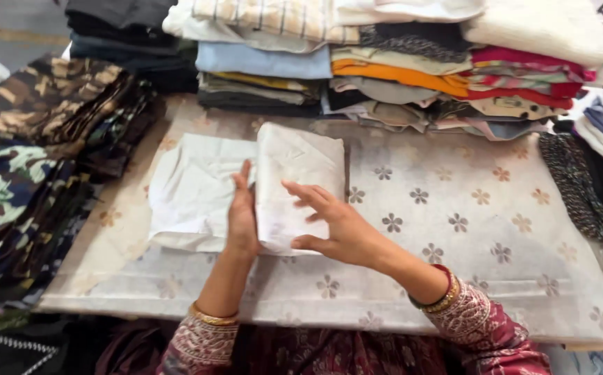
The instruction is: Folding various items of clothing including shirts and trousers on a table.
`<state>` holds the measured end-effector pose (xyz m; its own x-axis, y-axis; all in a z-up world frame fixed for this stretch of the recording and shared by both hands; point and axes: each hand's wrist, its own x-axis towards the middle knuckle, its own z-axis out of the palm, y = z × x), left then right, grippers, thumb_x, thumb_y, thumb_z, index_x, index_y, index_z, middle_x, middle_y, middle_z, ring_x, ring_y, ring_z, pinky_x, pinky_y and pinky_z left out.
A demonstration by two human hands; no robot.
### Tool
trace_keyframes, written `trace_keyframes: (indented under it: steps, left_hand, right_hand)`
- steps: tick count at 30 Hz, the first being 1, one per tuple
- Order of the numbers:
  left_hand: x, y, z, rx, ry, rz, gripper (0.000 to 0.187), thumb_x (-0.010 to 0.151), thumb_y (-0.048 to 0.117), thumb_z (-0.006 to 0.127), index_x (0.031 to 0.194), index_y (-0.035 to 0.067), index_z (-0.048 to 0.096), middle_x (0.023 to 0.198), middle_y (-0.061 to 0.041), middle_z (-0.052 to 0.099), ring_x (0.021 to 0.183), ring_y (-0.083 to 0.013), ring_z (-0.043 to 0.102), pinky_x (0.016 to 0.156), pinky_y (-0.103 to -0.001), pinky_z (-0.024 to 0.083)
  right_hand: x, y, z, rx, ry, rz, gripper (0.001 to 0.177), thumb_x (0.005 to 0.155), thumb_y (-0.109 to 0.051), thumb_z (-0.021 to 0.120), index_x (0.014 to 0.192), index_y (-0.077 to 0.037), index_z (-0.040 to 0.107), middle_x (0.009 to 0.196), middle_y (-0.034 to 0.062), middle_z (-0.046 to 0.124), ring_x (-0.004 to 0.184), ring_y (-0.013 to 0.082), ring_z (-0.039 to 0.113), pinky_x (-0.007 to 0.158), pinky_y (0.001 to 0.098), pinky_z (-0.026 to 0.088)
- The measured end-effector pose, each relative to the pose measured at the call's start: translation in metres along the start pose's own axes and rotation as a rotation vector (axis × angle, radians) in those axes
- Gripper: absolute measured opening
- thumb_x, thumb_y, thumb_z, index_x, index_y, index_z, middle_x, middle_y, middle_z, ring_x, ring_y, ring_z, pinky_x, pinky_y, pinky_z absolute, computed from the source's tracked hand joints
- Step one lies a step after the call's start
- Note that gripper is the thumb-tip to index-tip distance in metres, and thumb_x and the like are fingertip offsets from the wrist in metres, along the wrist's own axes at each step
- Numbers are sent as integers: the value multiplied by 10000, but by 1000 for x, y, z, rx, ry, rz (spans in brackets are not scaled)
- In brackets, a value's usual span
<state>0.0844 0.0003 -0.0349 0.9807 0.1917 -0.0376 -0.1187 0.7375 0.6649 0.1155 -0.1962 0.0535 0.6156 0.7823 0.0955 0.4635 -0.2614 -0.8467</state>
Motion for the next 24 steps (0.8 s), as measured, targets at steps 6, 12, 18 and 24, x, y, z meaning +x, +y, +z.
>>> trace_keyframes:
  steps: [6, 12, 18, 24]
  left_hand:
    - [-16, 15, -29, 579, 30, 63, 903, 866, 159, 635, 1611, 223, 128, 1473, -135, 509, 1334, -295, 508, 1073, -410, 446]
    - [-17, 40, -46, 974, -193, 215, 828, 842, -64, 612, 1597, 121, 324, 1625, -125, 423, 1505, -265, 389, 1211, -354, 301]
    - [-20, 126, -82, 826, -125, 163, 758, 860, -50, 529, 1583, 137, 404, 1633, -89, 432, 1446, -226, 443, 1163, -319, 374]
    - [-45, 151, -99, 1612, 402, 116, 593, 901, 97, 663, 1464, 249, 558, 1386, -99, 588, 1241, -294, 604, 1012, -389, 503]
  right_hand:
    - [40, 84, 9, -812, 12, -266, 910, 813, -631, 718, 1570, -271, 363, 1648, 44, 314, 1548, 332, 232, 1200, 632, 130]
    - [75, 94, 29, -879, 2, -256, 966, 824, -802, 513, 1622, -315, 272, 1709, 15, 208, 1588, 286, 104, 1195, 717, -10]
    - [155, 51, 80, -832, -86, -198, 948, 828, -839, 417, 1637, -387, 217, 1740, -4, 141, 1600, 303, 64, 1188, 732, -18]
    - [188, 56, 138, -857, -199, -88, 907, 866, -811, 446, 1627, -385, 200, 1721, 35, 127, 1580, 341, 39, 1129, 790, 8]
